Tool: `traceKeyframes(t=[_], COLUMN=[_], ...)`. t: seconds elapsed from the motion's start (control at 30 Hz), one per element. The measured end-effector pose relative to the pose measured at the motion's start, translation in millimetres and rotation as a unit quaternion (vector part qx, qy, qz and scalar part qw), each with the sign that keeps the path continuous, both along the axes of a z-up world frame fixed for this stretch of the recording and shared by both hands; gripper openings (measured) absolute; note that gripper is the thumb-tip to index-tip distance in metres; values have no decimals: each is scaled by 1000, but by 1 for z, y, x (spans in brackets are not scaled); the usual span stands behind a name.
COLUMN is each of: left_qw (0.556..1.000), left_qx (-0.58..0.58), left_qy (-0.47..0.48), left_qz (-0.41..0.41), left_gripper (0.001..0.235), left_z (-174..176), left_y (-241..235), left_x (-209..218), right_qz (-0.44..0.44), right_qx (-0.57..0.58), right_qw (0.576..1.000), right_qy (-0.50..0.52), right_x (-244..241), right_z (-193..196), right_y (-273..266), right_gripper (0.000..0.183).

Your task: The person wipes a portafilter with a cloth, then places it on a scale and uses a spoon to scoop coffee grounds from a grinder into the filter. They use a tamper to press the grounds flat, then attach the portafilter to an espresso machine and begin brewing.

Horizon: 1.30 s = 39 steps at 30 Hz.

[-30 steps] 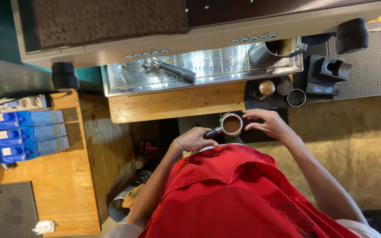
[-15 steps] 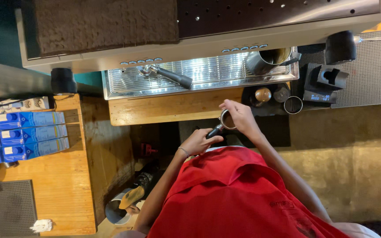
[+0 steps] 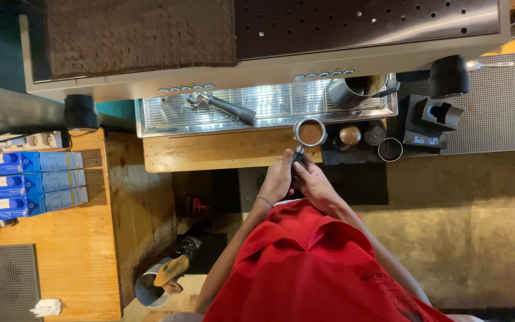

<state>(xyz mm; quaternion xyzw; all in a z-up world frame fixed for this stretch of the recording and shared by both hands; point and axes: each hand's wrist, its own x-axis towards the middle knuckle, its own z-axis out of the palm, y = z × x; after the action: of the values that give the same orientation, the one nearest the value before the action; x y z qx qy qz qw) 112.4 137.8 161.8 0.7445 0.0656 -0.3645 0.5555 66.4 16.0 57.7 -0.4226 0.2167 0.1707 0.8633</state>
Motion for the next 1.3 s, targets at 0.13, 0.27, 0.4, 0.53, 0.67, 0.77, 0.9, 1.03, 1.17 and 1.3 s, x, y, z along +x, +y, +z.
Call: traceKeyframes(t=[0.13,0.27,0.4,0.53,0.67,0.77,0.9,1.03,1.17,1.3], left_qw=[998,991,964,963,964,964,968,967,965,967], left_qx=[-30,-64,-168,-168,-188,-200,-195,-198,-207,-206], left_qy=[-12,-30,-20,-31,-28,-29,-28,-29,-28,-28], left_qz=[51,110,206,207,186,171,159,155,157,149], left_gripper=[80,77,73,76,73,73,76,76,74,70], left_z=[-27,61,-46,-49,-54,-57,-51,-57,-55,-64], left_y=[-2,6,34,42,41,41,42,44,43,40], left_x=[6,10,11,7,5,6,7,12,14,17], right_qz=[-18,-27,-52,-49,-48,-61,-83,-101,-118,-122], right_qx=[1,-38,-19,5,7,10,6,25,34,106], right_qw=[1000,996,990,989,986,983,978,975,973,975], right_qy=[-26,-74,-129,-136,-163,-174,-190,-196,-196,-152], right_x=[23,51,77,98,114,126,138,147,145,135], right_z=[43,62,100,115,116,101,97,92,89,112], right_y=[7,9,10,10,13,15,20,29,31,32], right_gripper=[24,29,24,23,23,25,26,28,26,32])
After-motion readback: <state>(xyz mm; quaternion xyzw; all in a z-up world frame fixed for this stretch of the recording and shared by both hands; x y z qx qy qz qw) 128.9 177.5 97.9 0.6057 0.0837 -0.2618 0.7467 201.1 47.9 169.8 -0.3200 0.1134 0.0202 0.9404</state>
